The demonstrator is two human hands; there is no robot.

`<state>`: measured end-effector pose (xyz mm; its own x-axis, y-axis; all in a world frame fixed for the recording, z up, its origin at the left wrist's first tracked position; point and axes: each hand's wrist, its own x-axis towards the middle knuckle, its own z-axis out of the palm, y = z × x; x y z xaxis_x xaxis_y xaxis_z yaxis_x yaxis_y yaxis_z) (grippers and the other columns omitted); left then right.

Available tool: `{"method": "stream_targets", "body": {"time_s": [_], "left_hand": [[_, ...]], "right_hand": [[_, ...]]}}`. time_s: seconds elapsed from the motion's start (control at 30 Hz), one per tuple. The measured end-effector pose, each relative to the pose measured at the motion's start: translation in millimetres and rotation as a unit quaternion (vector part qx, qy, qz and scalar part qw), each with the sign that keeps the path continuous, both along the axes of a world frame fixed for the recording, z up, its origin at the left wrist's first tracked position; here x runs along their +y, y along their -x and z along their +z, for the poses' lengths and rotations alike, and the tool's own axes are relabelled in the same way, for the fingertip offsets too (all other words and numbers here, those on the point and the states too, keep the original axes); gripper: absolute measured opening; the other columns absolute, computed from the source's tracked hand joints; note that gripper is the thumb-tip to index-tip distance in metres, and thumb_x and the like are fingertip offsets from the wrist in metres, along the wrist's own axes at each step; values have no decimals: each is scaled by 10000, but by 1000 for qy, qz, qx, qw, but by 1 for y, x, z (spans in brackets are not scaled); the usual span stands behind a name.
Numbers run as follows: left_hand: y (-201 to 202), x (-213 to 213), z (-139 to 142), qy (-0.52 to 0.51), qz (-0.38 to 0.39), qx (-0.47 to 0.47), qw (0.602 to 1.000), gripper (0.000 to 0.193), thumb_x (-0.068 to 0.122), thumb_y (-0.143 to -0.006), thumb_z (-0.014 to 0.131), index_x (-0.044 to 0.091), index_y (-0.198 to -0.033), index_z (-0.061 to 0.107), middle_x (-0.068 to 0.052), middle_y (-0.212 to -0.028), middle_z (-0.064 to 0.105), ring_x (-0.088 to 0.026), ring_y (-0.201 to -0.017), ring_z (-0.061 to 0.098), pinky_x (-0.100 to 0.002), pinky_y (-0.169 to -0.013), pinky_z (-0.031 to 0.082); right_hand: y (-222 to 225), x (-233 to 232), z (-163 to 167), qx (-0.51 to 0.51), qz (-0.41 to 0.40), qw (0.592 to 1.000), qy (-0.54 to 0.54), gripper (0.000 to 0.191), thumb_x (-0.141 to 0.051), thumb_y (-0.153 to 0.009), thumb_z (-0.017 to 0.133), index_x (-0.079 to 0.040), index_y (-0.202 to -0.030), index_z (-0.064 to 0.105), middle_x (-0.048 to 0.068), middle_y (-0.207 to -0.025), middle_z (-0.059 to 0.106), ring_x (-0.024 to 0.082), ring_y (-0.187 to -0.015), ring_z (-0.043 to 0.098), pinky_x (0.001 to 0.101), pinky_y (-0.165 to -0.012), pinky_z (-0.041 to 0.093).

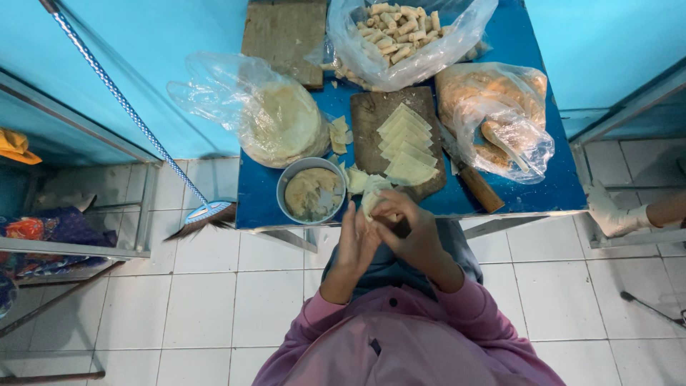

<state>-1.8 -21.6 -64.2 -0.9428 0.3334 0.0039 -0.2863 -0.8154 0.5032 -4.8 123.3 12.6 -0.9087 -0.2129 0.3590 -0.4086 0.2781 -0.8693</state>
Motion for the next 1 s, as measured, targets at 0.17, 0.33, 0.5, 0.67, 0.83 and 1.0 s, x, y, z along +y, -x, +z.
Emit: {"method": "stream_targets", "body": {"time_s": [0.17, 0.33, 0.5, 0.67, 0.83, 1.0], "left_hand": [[-2, 7, -12, 13, 43, -41, 998, 604, 445, -1097, 358, 29, -1533, 409, -125, -1478, 547, -219, -1337, 560, -385, -1139, 428], [-2, 7, -11, -24, 61, -85, 994, 451, 270, -1122, 482, -26, -1463, 479, -162, -1379, 605, -260, -1246, 619, -404, -1053, 513], [-7, 1, 13, 53, 0, -51, 997, 452, 189, -1033, 499, -53, -1415, 494, -200, -1342, 628, -322, -1188, 669, -461, -1020, 559], [-5, -7, 26, 115, -50, -15, 992, 495, 233, -1038, 487, -77, -1425, 489, -202, -1337, 624, -311, -1161, 675, -464, -967, 584], [-4, -16, 27, 179, -91, 30, 979, 521, 259, -1052, 483, -93, -1436, 506, -196, -1301, 658, -283, -1145, 690, -399, -938, 577], [-5, -26, 34, 179, -136, 56, 973, 478, 259, -1052, 495, -76, -1392, 526, -179, -1232, 696, -267, -1071, 729, -349, -922, 587]], "right_hand": [[1, 9, -8, -77, 58, 984, 150, 482, 11, -929, 702, -10, -1383, 540, 82, -1073, 759, 121, -1025, 725, 286, -897, 586], [8, 12, -3, -24, -29, 995, 92, 391, -11, -919, 727, -16, -1294, 615, 83, -1082, 759, 124, -988, 741, 279, -835, 599], [22, 32, 16, 4, -31, 998, -46, 486, -76, -840, 831, -41, -1282, 634, 119, -1290, 690, 158, -938, 733, 293, -792, 585], [19, 37, 18, -40, 44, 998, 19, 663, -54, -823, 827, -55, -1426, 551, 79, -1081, 743, 151, -996, 718, 299, -915, 552], [21, 43, 6, -93, 104, 985, 98, 639, 8, -829, 810, -59, -1413, 558, 64, -1053, 680, 148, -984, 668, 295, -885, 546], [12, 44, -2, -26, 101, 986, 131, 536, 95, -858, 768, -57, -1343, 597, 47, -1057, 683, 168, -1099, 702, 358, -1018, 587]]}}
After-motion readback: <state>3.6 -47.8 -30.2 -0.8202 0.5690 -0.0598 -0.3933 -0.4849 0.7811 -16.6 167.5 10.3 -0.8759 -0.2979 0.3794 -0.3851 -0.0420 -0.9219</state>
